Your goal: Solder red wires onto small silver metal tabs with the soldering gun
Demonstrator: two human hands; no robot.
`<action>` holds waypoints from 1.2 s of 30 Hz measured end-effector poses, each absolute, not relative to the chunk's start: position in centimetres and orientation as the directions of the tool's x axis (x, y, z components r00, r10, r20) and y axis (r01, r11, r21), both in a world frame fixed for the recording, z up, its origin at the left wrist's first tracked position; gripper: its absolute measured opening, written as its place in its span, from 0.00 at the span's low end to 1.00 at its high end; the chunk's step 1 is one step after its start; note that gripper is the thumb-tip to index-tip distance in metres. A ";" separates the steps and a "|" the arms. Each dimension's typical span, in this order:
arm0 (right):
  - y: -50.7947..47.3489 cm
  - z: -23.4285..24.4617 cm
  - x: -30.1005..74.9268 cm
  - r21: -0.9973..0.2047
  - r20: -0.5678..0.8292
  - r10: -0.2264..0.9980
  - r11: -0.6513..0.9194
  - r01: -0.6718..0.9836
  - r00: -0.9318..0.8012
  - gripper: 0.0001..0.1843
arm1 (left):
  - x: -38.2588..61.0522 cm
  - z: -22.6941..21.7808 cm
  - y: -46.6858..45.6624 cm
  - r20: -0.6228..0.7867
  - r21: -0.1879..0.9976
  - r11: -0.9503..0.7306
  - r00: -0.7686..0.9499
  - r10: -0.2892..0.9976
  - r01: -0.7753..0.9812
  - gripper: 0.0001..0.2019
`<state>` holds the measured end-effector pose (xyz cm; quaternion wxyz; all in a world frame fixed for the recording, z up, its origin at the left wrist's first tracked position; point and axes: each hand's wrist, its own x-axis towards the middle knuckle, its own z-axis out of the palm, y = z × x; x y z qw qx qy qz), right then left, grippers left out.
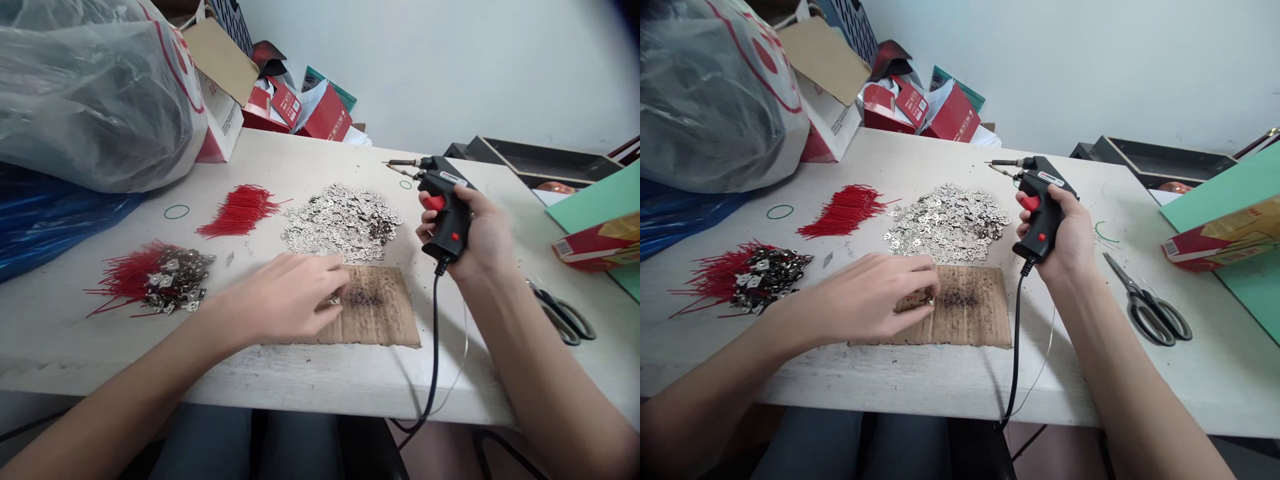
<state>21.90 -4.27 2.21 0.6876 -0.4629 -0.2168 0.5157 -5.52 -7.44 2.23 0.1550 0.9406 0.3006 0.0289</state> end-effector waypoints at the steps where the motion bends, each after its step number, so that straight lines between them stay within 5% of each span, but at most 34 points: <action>1: -4.2 2.2 21.9 -0.860 -0.178 0.909 0.042 -0.508 0.376 0.11 | -5.5 2.1 -7.4 -0.028 0.308 -0.773 0.817 0.576 0.555 0.05; 25: -4.2 2.1 21.8 -0.859 -0.183 0.913 0.032 -0.511 0.364 0.11 | -5.5 2.0 -7.5 -0.022 0.311 -0.773 0.818 0.575 0.552 0.05; 36: -4.8 3.4 21.9 -0.910 -0.047 0.874 0.163 -0.381 0.484 0.12 | -7.3 3.4 -6.7 -0.090 0.320 -0.716 0.772 0.629 0.621 0.04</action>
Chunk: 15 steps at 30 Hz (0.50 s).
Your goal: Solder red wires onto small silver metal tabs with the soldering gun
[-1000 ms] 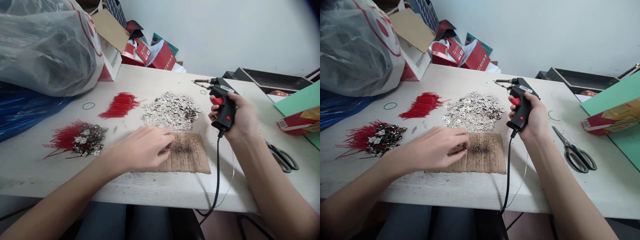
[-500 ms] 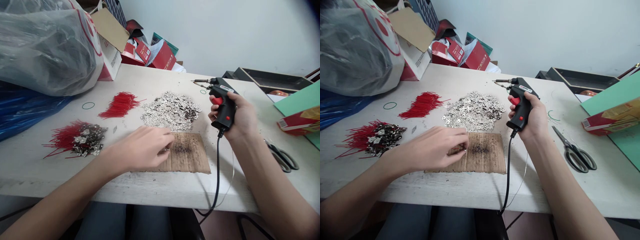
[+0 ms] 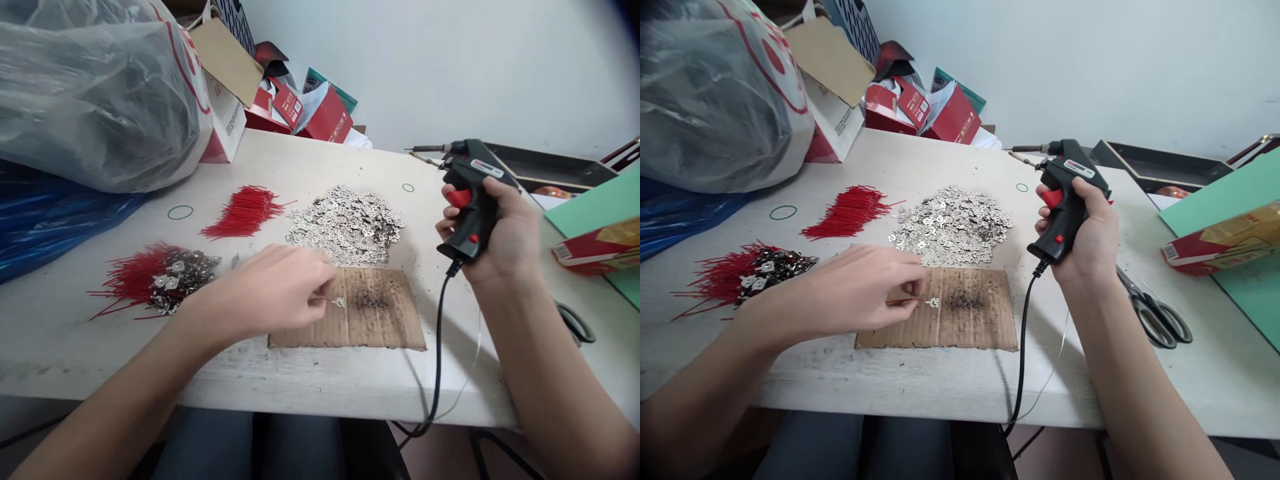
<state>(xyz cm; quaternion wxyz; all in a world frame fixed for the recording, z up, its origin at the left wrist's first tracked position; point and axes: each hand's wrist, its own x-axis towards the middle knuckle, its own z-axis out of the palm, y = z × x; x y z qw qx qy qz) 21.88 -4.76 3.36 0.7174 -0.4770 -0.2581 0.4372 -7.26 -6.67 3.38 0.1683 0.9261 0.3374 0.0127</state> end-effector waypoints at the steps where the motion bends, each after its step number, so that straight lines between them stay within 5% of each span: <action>1: -4.8 3.3 21.8 -0.914 -0.038 0.873 0.166 -0.370 0.487 0.12 | -7.3 3.4 -6.7 -0.088 0.314 -0.711 0.765 0.638 0.629 0.04; 9: -4.8 2.9 21.7 -0.912 -0.066 0.901 0.120 -0.392 0.429 0.10 | -6.5 2.6 -6.7 -0.106 0.242 -0.716 0.751 0.652 0.655 0.04; 15: -5.4 3.9 21.5 -0.921 0.010 0.880 0.193 -0.339 0.475 0.11 | -7.0 3.3 -6.1 -0.107 0.371 -0.683 0.759 0.642 0.629 0.04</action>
